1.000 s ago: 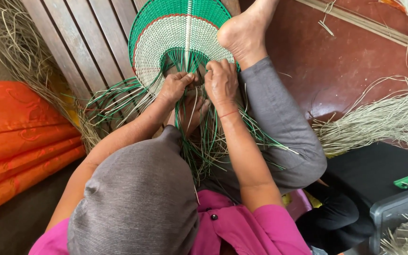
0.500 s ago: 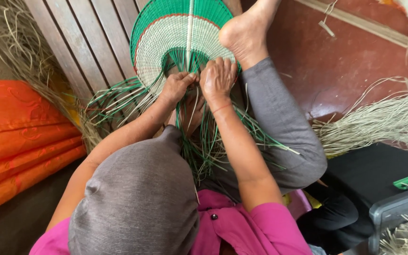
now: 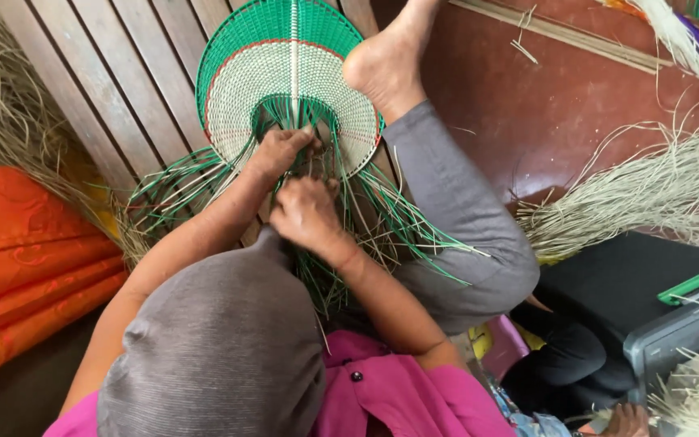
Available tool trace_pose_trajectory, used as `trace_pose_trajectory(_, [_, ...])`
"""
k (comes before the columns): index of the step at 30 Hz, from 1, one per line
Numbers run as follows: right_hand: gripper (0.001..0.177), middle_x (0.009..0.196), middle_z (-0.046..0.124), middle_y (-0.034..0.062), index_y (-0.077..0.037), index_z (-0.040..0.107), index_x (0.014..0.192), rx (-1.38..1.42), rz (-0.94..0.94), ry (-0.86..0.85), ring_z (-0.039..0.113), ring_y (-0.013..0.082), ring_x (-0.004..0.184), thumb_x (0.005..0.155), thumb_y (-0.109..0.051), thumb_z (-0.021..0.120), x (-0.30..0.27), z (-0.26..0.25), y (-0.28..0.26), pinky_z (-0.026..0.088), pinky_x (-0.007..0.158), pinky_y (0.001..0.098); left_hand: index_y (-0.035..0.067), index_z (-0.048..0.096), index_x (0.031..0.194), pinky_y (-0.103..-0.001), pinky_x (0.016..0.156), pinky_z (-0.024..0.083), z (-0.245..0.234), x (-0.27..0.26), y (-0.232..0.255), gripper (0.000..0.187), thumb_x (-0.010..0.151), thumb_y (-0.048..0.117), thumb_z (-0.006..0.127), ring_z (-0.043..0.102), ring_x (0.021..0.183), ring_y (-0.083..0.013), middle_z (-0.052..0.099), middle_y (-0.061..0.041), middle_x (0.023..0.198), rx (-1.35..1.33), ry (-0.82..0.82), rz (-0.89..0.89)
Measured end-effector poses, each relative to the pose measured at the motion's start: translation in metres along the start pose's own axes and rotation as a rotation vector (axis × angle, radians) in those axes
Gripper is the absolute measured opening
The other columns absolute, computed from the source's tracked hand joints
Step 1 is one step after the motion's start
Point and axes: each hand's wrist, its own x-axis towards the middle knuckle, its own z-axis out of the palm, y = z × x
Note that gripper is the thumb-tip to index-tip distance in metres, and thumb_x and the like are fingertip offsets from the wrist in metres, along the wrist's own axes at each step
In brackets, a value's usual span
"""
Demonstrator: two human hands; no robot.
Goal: Weaving the outer edge of a circular fan using green and natural-colored fibers
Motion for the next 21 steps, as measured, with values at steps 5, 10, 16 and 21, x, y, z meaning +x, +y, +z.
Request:
trace_pose_trajectory(5, [0.018, 0.086, 0.074, 0.0182, -0.008, 0.075, 0.085, 0.543, -0.005, -0.51, 0.071, 0.0381, 0.087, 0.086, -0.024, 0.067, -0.001, -0.094, -0.006, 0.056, 0.082, 0.0495, 0.01, 0.075, 0.085, -0.031, 0.048, 0.05, -0.006, -0.005, -0.013, 0.031, 0.097, 0.038, 0.067, 0.067, 0.059, -0.018, 0.071, -0.011, 0.068, -0.051, 0.0, 0.0])
trace_pose_trajectory(10, [0.02, 0.079, 0.074, 0.0067, -0.012, 0.074, 0.081, 0.945, 0.507, -0.213, 0.071, 0.0202, 0.076, 0.097, -0.02, 0.064, 0.028, -0.112, 0.054, 0.06, 0.08, 0.0349, 0.003, 0.063, 0.098, -0.029, 0.035, 0.051, -0.014, -0.056, 0.03, 0.031, 0.103, 0.034, 0.059, 0.072, 0.055, -0.0252, 0.072, -0.022, 0.079, -0.276, -0.037, -0.094])
trace_pose_trajectory(16, [0.029, 0.087, 0.075, 0.0241, 0.0, 0.069, 0.113, 1.459, 0.92, 0.087, 0.079, 0.0326, 0.075, 0.084, -0.002, 0.072, 0.055, -0.012, 0.082, 0.068, 0.066, 0.0433, 0.001, 0.062, 0.082, -0.033, 0.033, 0.054, -0.015, -0.111, 0.097, 0.032, 0.103, 0.024, 0.059, 0.072, 0.055, -0.026, 0.063, -0.017, 0.07, -0.421, -0.096, -0.015])
trace_pose_trajectory(21, [0.041, 0.112, 0.078, 0.0113, -0.016, 0.074, 0.113, 1.993, 0.832, -0.27, 0.076, 0.0273, 0.103, 0.099, -0.05, 0.057, 0.074, 0.027, 0.087, 0.062, 0.089, 0.0445, 0.003, 0.056, 0.078, -0.045, 0.048, 0.065, -0.022, -0.143, 0.14, 0.032, 0.102, 0.024, 0.059, 0.073, 0.06, -0.0261, 0.06, -0.012, 0.068, -0.575, -0.213, -0.134])
